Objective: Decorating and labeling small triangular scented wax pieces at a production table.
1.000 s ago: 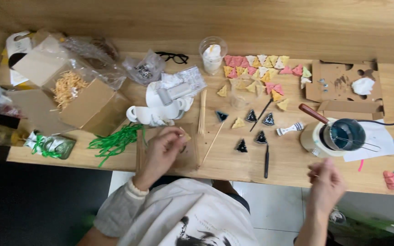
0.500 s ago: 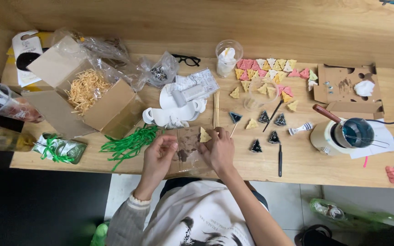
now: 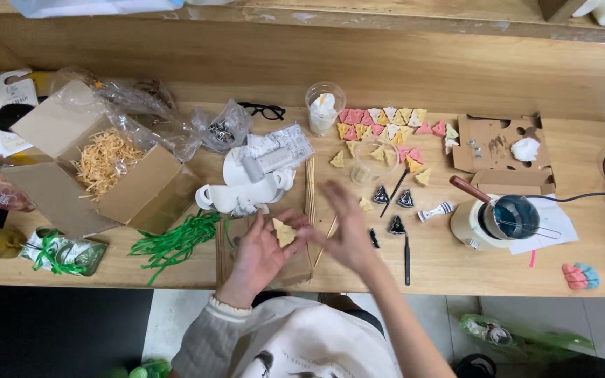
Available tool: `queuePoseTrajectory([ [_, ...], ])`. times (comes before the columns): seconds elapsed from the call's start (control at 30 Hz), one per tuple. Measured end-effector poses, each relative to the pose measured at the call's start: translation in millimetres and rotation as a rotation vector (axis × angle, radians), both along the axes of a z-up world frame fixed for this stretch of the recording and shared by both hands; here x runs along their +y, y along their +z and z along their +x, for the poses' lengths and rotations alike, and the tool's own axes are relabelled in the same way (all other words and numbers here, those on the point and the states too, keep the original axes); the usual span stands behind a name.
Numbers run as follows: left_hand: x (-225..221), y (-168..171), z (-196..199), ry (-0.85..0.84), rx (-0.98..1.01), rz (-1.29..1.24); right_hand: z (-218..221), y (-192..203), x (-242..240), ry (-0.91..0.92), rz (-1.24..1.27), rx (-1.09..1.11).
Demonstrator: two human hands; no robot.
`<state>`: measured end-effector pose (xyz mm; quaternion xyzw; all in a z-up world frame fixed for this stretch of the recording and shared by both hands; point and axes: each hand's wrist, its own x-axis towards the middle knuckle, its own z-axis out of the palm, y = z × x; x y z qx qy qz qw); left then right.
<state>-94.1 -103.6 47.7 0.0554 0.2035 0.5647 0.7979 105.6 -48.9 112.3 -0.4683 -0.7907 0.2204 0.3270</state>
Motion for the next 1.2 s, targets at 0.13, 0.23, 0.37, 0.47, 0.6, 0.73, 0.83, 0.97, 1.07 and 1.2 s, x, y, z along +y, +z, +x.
queuePoseTrajectory([
  [0.13,-12,28,-17,0.048,0.067,-0.152,64,-47,105,-0.358,0.041,-0.271],
  [0.23,-21,31,-33,0.066,0.11,-0.144,83,-63,145,-0.457,-0.106,-0.416],
  [0.37,-27,39,-44,0.11,0.107,-0.147,88,-85,159,-0.34,-0.126,-0.364],
  [0.47,-31,43,-49,0.129,0.097,-0.168,89,-65,149,-0.324,-0.072,-0.284],
  [0.6,-33,40,-51,0.129,0.112,-0.166,100,13,102,-0.243,0.044,-0.132],
  [0.73,-30,26,-52,0.101,0.101,-0.135,100,37,26,-0.228,-0.03,-0.096],
  [0.83,-29,22,-50,0.089,0.076,-0.092,89,16,-28,-0.189,-0.254,-0.066],
  [0.97,-29,24,-43,0.095,0.094,-0.082,72,-28,-70,-0.267,-0.259,-0.137],
  [1.07,-33,27,-41,0.085,0.106,-0.091,63,-55,-83,-0.305,-0.19,-0.151],
  [1.2,-32,34,-33,0.066,0.136,-0.088,56,-72,-86,-0.356,-0.123,-0.118],
])
